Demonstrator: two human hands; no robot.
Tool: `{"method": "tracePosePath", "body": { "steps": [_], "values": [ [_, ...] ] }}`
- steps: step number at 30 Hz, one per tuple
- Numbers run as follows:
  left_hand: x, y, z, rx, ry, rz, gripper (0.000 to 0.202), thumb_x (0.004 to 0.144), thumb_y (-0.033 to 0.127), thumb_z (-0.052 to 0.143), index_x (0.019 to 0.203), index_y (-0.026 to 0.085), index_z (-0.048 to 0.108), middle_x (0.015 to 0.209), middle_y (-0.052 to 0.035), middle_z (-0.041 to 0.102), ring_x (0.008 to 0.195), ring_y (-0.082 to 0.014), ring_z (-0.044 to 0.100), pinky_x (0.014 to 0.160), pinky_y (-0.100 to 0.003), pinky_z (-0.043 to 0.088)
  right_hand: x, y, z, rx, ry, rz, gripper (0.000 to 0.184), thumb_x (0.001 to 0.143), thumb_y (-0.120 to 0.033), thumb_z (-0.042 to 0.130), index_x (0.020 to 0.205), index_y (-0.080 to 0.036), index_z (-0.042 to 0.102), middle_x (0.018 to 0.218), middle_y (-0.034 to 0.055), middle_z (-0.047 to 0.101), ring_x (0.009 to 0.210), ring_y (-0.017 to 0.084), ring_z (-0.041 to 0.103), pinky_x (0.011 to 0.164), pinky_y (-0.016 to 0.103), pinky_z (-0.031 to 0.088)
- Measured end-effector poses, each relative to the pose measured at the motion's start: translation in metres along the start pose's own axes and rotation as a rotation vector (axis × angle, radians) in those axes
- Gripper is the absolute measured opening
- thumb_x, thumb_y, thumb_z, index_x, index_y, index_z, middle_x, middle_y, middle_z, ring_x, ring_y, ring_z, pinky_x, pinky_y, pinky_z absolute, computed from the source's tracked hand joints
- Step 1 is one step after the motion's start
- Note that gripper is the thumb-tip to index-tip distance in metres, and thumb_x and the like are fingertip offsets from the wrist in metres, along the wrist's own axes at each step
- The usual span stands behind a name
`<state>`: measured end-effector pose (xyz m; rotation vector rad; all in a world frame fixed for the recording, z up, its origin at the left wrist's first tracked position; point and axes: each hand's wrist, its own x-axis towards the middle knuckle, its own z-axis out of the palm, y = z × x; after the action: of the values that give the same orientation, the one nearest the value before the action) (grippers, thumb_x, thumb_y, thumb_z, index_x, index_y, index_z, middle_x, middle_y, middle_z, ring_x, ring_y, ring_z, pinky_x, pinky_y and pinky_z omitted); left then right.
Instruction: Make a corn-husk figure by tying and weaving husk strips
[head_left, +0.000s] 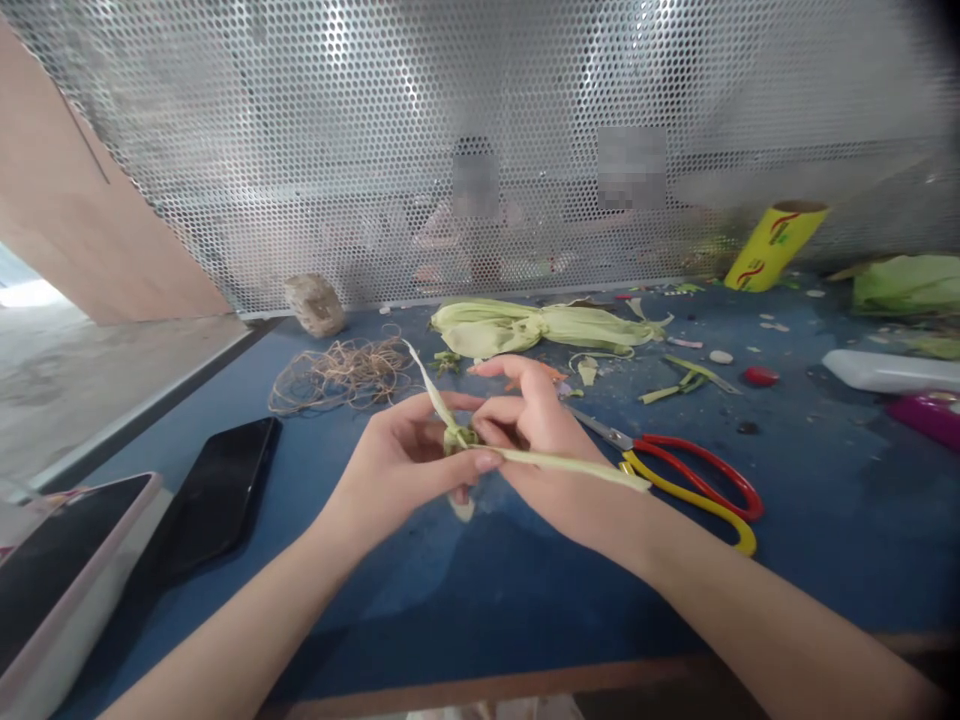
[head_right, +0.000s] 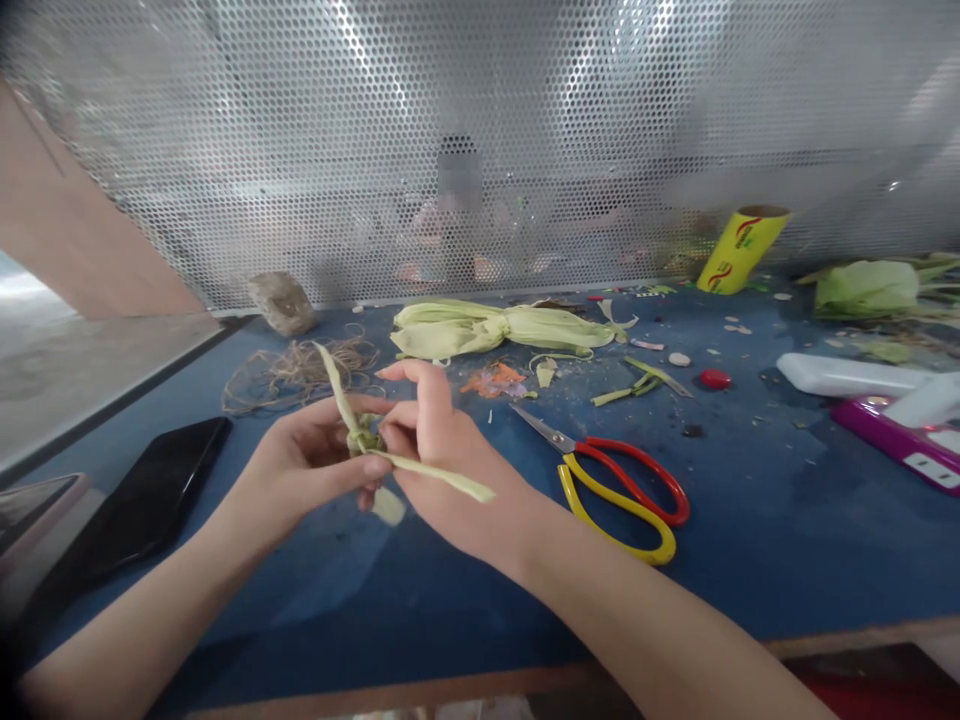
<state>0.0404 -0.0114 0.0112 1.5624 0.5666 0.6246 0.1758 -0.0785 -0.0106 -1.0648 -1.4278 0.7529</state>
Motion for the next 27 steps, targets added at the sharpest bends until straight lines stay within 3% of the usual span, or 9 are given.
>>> {"method": "tracePosePath", "body": {
  "steps": [4,7,11,13,19,23,27],
  "values": [
    [-0.005,0.002,0.007,0.033,0.092,0.02,0.047,0.057,0.011,0.074,0.102,0.018,0.063,0.058,0.0048,0.064,0.041,-0.0085,0.056,0.041,-0.019,0.051,0.002,0.004,0.003,0.111,-0.022,0.094,0.042,0.08,-0.01,0.045,0.113,-0.029,0.028,0.068,-0.0077,0.05,0.057,0.009,0.055,0.058,0.027,0.046],
    [-0.009,0.002,0.008,0.171,0.192,0.065,0.035,0.06,0.016,0.072,0.095,0.019,0.068,0.062,0.0036,0.066,0.041,-0.0079,0.056,0.044,-0.019,0.05,0.004,0.003,0.003,0.137,0.004,0.147,0.035,0.081,-0.011,0.045,0.11,-0.025,0.028,0.075,-0.0047,0.056,0.066,0.011,0.058,0.065,0.029,0.047],
    [-0.01,-0.003,0.002,0.444,0.338,0.158,0.022,0.065,0.028,0.071,0.084,0.016,0.069,0.048,0.0043,0.06,0.036,-0.0096,0.054,0.042,-0.02,0.047,0.004,-0.001,0.002,0.137,0.005,0.065,0.033,0.081,-0.009,0.044,0.108,-0.024,0.031,0.074,-0.0043,0.057,0.073,0.01,0.059,0.071,0.028,0.047],
    [-0.009,-0.006,0.0,0.477,0.376,0.22,0.02,0.068,0.03,0.068,0.082,0.017,0.066,0.05,0.0042,0.06,0.04,-0.0105,0.056,0.044,-0.02,0.047,0.003,-0.002,0.002,0.133,0.016,0.037,0.031,0.083,-0.01,0.043,0.108,-0.024,0.031,0.075,-0.004,0.058,0.074,0.01,0.059,0.072,0.028,0.047],
    [-0.006,-0.002,0.001,0.404,0.323,0.207,0.012,0.081,0.028,0.053,0.083,0.017,0.057,0.056,0.0047,0.058,0.038,-0.0058,0.049,0.041,-0.018,0.042,0.001,-0.004,0.004,0.042,0.066,-0.007,0.031,0.081,-0.014,0.049,0.108,-0.024,0.036,0.074,-0.0042,0.056,0.072,0.011,0.057,0.068,0.026,0.046],
    [-0.003,0.003,-0.004,0.238,0.328,0.191,0.015,0.081,0.03,0.055,0.073,0.017,0.054,0.045,0.0075,0.042,0.036,-0.0041,0.037,0.037,-0.016,0.031,-0.001,-0.006,0.004,-0.02,0.079,-0.013,0.029,0.082,-0.013,0.047,0.107,-0.024,0.039,0.074,-0.0039,0.055,0.066,0.01,0.053,0.063,0.024,0.043],
    [0.0,0.003,-0.009,0.037,0.227,0.103,0.018,0.085,0.036,0.046,0.088,0.02,0.054,0.047,0.0068,0.04,0.041,-0.0056,0.04,0.038,-0.015,0.03,0.0,-0.004,0.006,0.119,0.004,0.063,0.028,0.081,-0.017,0.051,0.106,-0.023,0.041,0.076,-0.0023,0.055,0.071,0.011,0.056,0.066,0.025,0.045]
  ]
}}
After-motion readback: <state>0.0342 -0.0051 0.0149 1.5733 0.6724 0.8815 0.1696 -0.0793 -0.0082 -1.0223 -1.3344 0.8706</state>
